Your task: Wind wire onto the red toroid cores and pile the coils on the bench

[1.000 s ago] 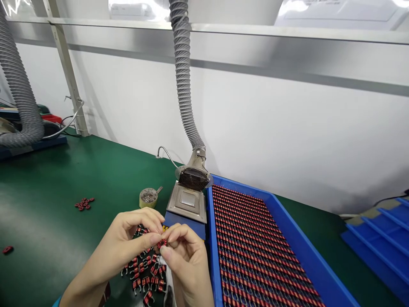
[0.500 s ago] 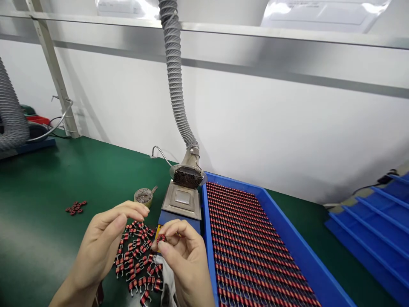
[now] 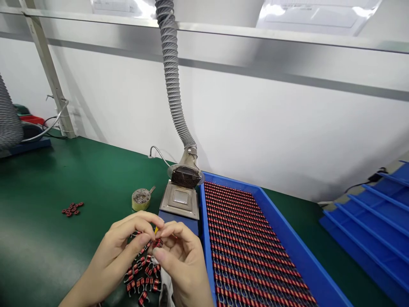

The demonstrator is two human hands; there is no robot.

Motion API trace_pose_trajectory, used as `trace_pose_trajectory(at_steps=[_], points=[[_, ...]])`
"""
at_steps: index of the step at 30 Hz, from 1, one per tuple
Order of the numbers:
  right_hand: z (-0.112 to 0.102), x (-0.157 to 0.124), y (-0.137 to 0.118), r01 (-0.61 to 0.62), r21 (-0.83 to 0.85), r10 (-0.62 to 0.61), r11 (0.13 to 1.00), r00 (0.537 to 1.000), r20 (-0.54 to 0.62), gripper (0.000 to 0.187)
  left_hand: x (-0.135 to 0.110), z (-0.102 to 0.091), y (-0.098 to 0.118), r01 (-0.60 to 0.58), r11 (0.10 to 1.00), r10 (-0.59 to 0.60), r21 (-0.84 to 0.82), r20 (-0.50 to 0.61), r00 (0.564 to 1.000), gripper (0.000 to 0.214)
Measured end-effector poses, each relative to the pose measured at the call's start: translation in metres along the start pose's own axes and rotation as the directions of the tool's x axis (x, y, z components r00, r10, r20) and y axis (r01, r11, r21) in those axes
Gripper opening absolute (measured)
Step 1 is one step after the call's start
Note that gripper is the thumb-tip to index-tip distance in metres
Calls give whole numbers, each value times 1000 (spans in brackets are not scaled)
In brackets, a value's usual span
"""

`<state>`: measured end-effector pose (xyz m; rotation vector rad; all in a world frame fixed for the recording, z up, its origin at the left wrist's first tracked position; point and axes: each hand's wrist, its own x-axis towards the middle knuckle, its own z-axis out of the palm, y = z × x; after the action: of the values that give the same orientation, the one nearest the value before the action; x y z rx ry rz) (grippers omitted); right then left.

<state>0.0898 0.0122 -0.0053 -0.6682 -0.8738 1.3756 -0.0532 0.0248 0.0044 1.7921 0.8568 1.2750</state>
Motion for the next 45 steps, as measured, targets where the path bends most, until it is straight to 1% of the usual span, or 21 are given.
trace_pose_trajectory(at_steps=[2, 4, 8, 9, 11, 13, 15, 19, 21, 23, 24, 25, 27, 28, 30, 32, 34, 39, 41, 43, 45], points=[[0, 1, 3, -32, 57, 31, 998, 999, 31, 24, 0, 0, 0, -40, 999, 40, 2, -43, 998, 23], [-4, 4, 9, -33, 72, 29, 997, 998, 52, 26, 0, -1, 2, -42, 999, 42, 10, -28, 999, 13], [-10, 7, 17, 24, -8, -24, 1000, 998, 58, 31, 1, -4, 8, 69, 997, -74, 43, 112, 991, 9], [-9, 6, 17, 32, -29, -30, 999, 999, 43, 30, 1, -4, 8, 93, 995, -98, 47, 127, 987, 7], [-5, 4, 13, 22, -27, -22, 999, 1000, 7, 27, 1, -4, 8, 102, 994, -106, 36, 109, 988, 13], [1, 2, 8, -23, 30, 24, 999, 999, -22, 25, 1, -2, 5, 62, 998, -63, 28, 37, 997, 17], [5, 0, 3, -67, 98, 67, 993, 998, 6, 24, 1, -1, 2, -22, 999, 24, 42, -58, 998, 19], [5, 1, 1, -156, 161, 145, 975, 986, 77, 22, 2, 4, -3, -222, 974, 224, 35, -216, 950, 16], [4, 2, 1, -177, 169, 163, 970, 982, 96, 23, 1, 4, -6, -249, 968, 229, -21, -323, 918, 16], [2, 2, 1, -182, 167, 168, 969, 981, 94, 23, -1, 2, -8, -219, 970, 159, -103, -410, 898, 18], [2, 2, 1, -181, 165, 169, 969, 982, 88, 23, -1, 0, -9, -201, 969, 122, -145, -427, 896, 19], [3, 2, 0, -181, 165, 170, 969, 982, 83, 23, -1, -3, -9, -183, 967, 94, -178, -418, 903, 17], [4, 1, -1, -180, 169, 169, 969, 983, 75, 24, -1, -7, -8, -135, 969, 60, -207, -333, 941, 12], [5, 1, -1, -179, 174, 169, 968, 983, 72, 24, -1, -9, -6, -104, 972, 46, -209, -266, 963, 10], [6, 1, -2, -178, 189, 170, 966, 984, 58, 25, 1, -11, -2, -22, 976, -2, -217, -110, 994, 17], [5, 1, -1, -174, 200, 170, 964, 985, 35, 25, 4, -10, 3, 39, 971, -34, -236, 22, 999, 27], [3, 1, 0, -174, 202, 175, 964, 984, 13, 25, 7, -7, 6, 63, 969, -42, -240, 91, 995, 29], [-1, 2, 5, -189, 180, 190, 965, 982, 12, 28, 9, -1, 5, 66, 980, -56, -188, 58, 997, 18], [-2, 3, 6, -159, 138, 158, 978, 987, 21, 26, 7, -1, 4, 49, 983, -45, -175, 23, 999, 13], [-4, 5, 5, -91, 68, 89, 993, 995, 33, 21, 4, -6, 4, 4, 989, -11, -149, -46, 999, 12], [-9, 6, 2, -17, 6, 16, 1000, 997, 79, 16, -1, -15, 5, -74, 992, 58, -100, -155, 986, 14]])
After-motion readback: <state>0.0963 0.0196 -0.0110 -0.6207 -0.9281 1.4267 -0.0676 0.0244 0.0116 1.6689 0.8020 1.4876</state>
